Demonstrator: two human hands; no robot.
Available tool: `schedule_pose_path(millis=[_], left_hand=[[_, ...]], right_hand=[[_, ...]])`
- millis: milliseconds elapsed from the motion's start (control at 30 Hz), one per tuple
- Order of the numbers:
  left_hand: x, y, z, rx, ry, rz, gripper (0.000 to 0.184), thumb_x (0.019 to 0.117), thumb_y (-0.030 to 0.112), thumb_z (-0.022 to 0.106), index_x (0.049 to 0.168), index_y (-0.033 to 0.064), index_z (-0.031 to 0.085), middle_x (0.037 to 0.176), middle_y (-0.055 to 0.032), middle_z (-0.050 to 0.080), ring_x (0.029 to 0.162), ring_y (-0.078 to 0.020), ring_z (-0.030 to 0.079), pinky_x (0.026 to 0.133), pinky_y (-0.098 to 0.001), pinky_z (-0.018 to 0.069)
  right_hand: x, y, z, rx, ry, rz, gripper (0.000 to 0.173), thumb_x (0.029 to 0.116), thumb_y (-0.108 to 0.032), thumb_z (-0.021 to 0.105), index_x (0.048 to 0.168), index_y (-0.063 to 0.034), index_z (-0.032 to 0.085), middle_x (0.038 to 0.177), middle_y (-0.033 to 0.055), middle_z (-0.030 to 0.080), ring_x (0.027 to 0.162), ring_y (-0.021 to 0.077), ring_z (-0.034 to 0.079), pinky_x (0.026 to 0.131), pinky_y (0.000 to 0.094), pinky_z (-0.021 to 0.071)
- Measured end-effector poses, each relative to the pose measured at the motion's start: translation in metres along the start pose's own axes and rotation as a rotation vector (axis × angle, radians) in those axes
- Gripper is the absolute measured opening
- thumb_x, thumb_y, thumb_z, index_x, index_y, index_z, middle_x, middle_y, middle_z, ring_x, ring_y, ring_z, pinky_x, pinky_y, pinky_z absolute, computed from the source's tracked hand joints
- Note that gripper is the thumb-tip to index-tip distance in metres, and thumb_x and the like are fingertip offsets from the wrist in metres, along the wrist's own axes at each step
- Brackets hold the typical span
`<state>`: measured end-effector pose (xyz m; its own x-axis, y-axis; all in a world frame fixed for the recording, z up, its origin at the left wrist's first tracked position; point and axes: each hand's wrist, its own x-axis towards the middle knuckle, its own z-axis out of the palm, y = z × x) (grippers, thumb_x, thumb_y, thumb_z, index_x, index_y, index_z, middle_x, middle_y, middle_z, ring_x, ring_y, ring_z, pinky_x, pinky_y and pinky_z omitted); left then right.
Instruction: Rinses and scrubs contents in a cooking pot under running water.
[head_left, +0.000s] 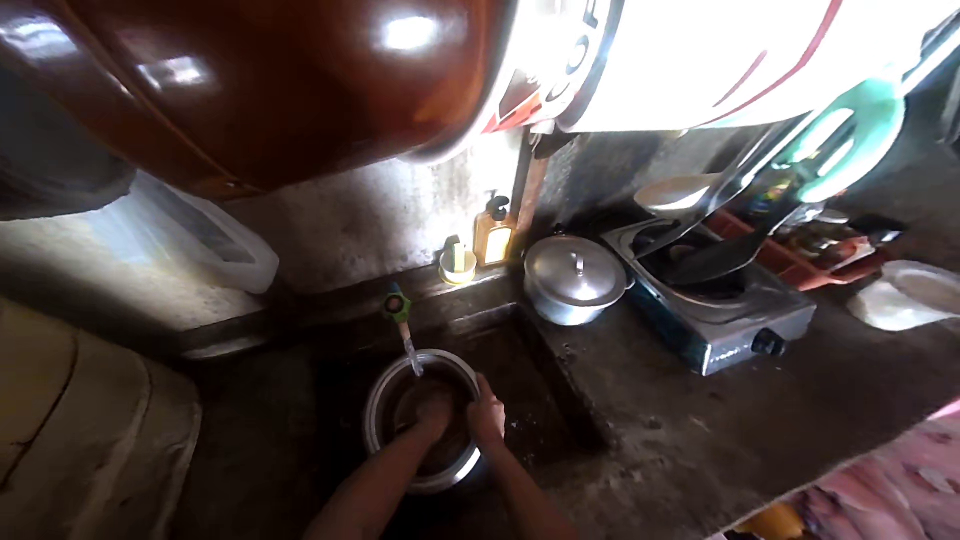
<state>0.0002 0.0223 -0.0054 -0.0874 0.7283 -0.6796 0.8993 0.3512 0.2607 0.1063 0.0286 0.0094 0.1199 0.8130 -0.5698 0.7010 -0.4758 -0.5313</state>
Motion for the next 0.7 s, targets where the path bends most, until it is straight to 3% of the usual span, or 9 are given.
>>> schedule_pose_path(millis=[100,200,267,367,433,500,567,633,700], left_hand=[[0.01,-0.007,-0.006,-0.037,0.091,-0.049,0.041,0.1072,0.025,0.049,0.141,0.003,0.056,0.144,-0.0233,0.056,0.131,-0.0421,0.056,0.104,-0.0608,0.0476],[0.001,-0.008,0.011,0.008,-0.006,0.062,0.042,0.1062,0.018,0.051,0.144,-0.0001,0.053,0.147,-0.0248,0.053,0.135,-0.0441,0.051,0.107,-0.0619,0.0446],[0.002,-0.011,0.008,0.016,0.007,0.023,0.041,0.1064,0.019,0.051,0.143,0.0004,0.055,0.147,-0.0246,0.053,0.135,-0.0435,0.052,0.106,-0.0619,0.0448],[0.027,-0.021,-0.009,-0.054,0.144,-0.109,0.04,0.1064,0.023,0.051,0.139,0.0014,0.057,0.141,-0.024,0.058,0.129,-0.0416,0.058,0.102,-0.0584,0.0494],[0.024,-0.018,-0.007,-0.111,0.158,-0.126,0.042,0.1068,0.026,0.05,0.14,0.0018,0.056,0.141,-0.0238,0.058,0.128,-0.0411,0.059,0.102,-0.058,0.05],[-0.001,-0.009,0.002,-0.102,0.062,-0.023,0.045,0.1078,0.025,0.048,0.145,-0.0001,0.052,0.148,-0.0247,0.052,0.137,-0.0424,0.051,0.11,-0.0602,0.0427],[-0.023,-0.003,0.006,-0.042,-0.104,0.113,0.043,0.1073,0.019,0.05,0.142,-0.0054,0.053,0.149,-0.0279,0.05,0.141,-0.0449,0.045,0.115,-0.0611,0.0364],[-0.033,0.0,-0.002,0.072,-0.138,0.163,0.037,0.1052,0.017,0.052,0.135,-0.0037,0.06,0.143,-0.0257,0.056,0.136,-0.0429,0.051,0.11,-0.0607,0.0414],[-0.042,-0.008,-0.023,0.001,0.004,0.157,0.035,0.1066,0.024,0.051,0.129,0.0015,0.066,0.137,-0.0213,0.062,0.131,-0.0373,0.057,0.109,-0.0567,0.0449]], right_hand=[[0.001,0.0,0.0,-0.005,0.006,0.003,0.071,0.0976,-0.009,0.06,0.16,-0.034,0.037,0.131,0.0206,0.067,0.118,0.0406,0.066,0.095,0.0591,0.0542],[0.002,0.0,0.0,0.003,0.009,-0.005,0.071,0.0973,-0.011,0.061,0.16,-0.0347,0.037,0.13,0.0206,0.068,0.118,0.0411,0.066,0.095,0.0595,0.054],[0.0,0.005,0.001,0.04,0.007,-0.012,0.07,0.0971,-0.01,0.061,0.159,-0.0336,0.038,0.13,0.0212,0.067,0.118,0.0415,0.066,0.096,0.06,0.0533],[0.002,0.015,0.003,0.169,0.039,-0.068,0.062,0.0972,-0.011,0.063,0.156,-0.0236,0.046,0.133,0.0228,0.066,0.12,0.0435,0.064,0.099,0.0626,0.0502],[0.008,0.024,0.008,0.317,0.03,-0.056,0.047,0.0984,-0.013,0.064,0.145,-0.0116,0.057,0.131,0.0249,0.065,0.121,0.0429,0.063,0.102,0.0618,0.0482],[0.011,0.033,0.016,0.569,0.015,-0.019,0.035,0.0955,-0.006,0.066,0.13,-0.0005,0.065,0.123,0.0265,0.066,0.114,0.0394,0.063,0.097,0.0583,0.0502],[0.001,0.035,0.015,0.822,-0.011,0.026,0.042,0.0917,0.006,0.063,0.133,0.0017,0.062,0.123,0.0255,0.065,0.108,0.0342,0.063,0.091,0.0527,0.0524],[-0.006,0.039,0.009,0.987,-0.002,0.062,0.047,0.0866,0.014,0.059,0.132,0.0009,0.061,0.115,0.0228,0.065,0.095,0.0297,0.063,0.079,0.0483,0.0541],[-0.01,0.047,-0.001,1.084,0.035,0.079,0.048,0.0844,0.016,0.057,0.13,0.0013,0.061,0.111,0.0215,0.066,0.09,0.0283,0.064,0.075,0.0471,0.0549]])
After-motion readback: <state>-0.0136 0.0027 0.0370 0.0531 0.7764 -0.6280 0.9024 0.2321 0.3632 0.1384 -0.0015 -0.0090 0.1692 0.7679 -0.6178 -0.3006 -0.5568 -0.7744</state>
